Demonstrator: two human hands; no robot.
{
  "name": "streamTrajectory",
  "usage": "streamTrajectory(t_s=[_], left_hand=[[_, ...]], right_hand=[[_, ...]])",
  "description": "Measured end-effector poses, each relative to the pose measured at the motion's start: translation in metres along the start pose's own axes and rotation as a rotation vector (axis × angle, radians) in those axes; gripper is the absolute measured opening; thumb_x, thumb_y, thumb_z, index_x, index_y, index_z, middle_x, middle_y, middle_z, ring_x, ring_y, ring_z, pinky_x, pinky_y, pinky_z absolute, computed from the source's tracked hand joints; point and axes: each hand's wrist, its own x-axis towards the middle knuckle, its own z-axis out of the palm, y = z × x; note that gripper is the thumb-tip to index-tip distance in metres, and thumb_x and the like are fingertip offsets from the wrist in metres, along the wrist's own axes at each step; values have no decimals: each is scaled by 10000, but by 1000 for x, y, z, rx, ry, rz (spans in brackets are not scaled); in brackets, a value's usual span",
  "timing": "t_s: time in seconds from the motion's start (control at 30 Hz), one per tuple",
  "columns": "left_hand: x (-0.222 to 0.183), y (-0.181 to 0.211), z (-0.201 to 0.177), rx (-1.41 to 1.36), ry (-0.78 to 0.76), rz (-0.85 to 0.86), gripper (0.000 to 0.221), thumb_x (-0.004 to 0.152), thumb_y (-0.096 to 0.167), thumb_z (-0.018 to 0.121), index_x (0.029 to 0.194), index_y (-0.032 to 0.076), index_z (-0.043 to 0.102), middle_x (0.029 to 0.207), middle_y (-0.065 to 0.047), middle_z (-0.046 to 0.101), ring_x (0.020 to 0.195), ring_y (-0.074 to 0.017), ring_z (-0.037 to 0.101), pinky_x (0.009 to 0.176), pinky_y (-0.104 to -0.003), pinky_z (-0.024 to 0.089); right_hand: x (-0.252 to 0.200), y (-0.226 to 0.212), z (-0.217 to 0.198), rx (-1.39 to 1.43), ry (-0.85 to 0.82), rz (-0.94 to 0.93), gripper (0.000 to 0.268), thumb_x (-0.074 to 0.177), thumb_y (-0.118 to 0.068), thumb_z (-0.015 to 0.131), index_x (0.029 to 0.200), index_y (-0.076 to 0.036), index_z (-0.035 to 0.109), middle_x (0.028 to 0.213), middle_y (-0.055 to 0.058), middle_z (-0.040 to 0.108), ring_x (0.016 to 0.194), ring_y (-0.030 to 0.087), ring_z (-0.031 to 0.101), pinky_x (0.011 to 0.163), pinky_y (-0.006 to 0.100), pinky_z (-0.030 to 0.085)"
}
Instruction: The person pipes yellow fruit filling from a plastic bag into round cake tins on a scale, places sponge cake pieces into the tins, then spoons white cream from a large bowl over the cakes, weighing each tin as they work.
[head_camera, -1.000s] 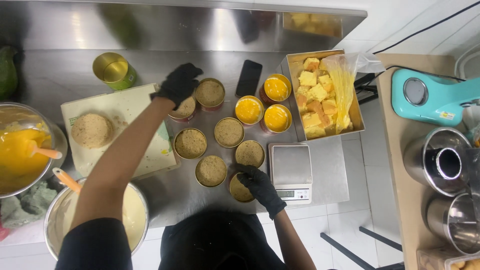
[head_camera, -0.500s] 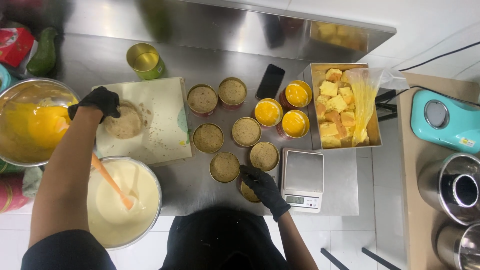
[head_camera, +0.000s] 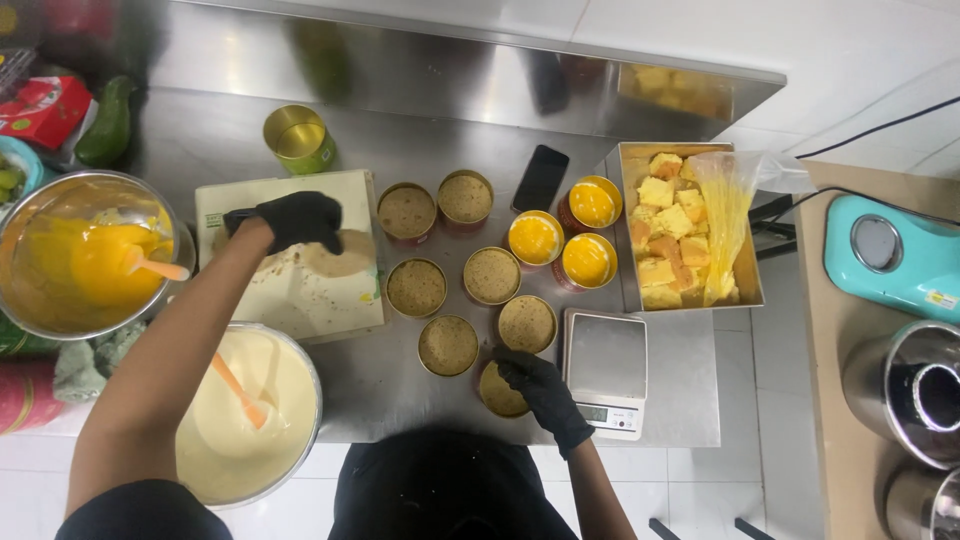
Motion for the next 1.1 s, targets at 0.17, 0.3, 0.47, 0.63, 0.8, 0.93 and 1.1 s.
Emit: streamTrajectory(t_s=[0.17, 0.3, 0.47, 0.63, 0.8, 0.93, 1.1], left_hand=[[17, 169, -51, -758, 205, 73, 441, 788, 348, 834, 1115, 98, 677, 1026, -94, 733, 935, -224, 690, 807, -365, 594], [132, 227, 12, -1127, 322, 99, 483, 763, 146, 860, 1210, 90, 686, 1021, -100, 702, 834, -191, 681, 668, -325, 598], [238, 227, 74, -896, 431, 72, 572, 636, 227, 906, 1170, 101, 746, 1050, -130, 737, 920, -250, 698, 799, -369, 574], [303, 208, 98, -663, 355, 214, 660, 601, 380, 936, 1153, 82, 730, 1117, -131, 752, 1052, -310, 718, 940, -407, 560], [248, 248, 62, -331, 408, 142, 581, 655, 282, 900, 1188, 126, 728, 1158, -168, 703, 1110, -359, 662, 964, -462, 536], [215, 275, 57, -183, 504, 151, 675, 717, 160, 881, 1319, 41, 601, 1255, -235, 606, 1135, -392, 627, 930, -478, 541], [194, 290, 48, -136, 443, 504, 819, 701, 182, 918, 1389, 31, 499, 1292, -232, 567, 1187, -409, 579, 968, -480, 518]], right_hand=[[4, -38, -6, 18, 22, -143, 387, 958, -31, 649, 1341, -76, 679, 1233, 66, 754, 1120, 149, 698, 957, 293, 562], [2, -57, -8, -76, 79, -228, 400, 959, -11, 654, 1351, -83, 684, 1234, 73, 757, 1099, 134, 686, 966, 282, 545], [-20, -58, -21, 49, 96, -188, 382, 971, -22, 641, 1350, -63, 676, 1234, 55, 743, 1100, 137, 675, 970, 277, 540], [-36, -26, -46, 187, 118, -120, 368, 990, -38, 634, 1356, -39, 669, 1178, 50, 741, 1023, 129, 663, 904, 266, 537], [-36, -3, -57, 206, 124, -45, 400, 989, -14, 612, 1387, -36, 651, 1097, 47, 729, 974, 110, 651, 855, 253, 520], [-30, -12, -49, 209, 116, -52, 432, 963, 1, 612, 1393, -36, 650, 1119, 61, 732, 991, 125, 658, 861, 265, 529], [-21, -21, -37, 239, 111, -68, 388, 977, -48, 637, 1365, -31, 642, 1290, 92, 719, 1138, 154, 672, 1007, 296, 551]])
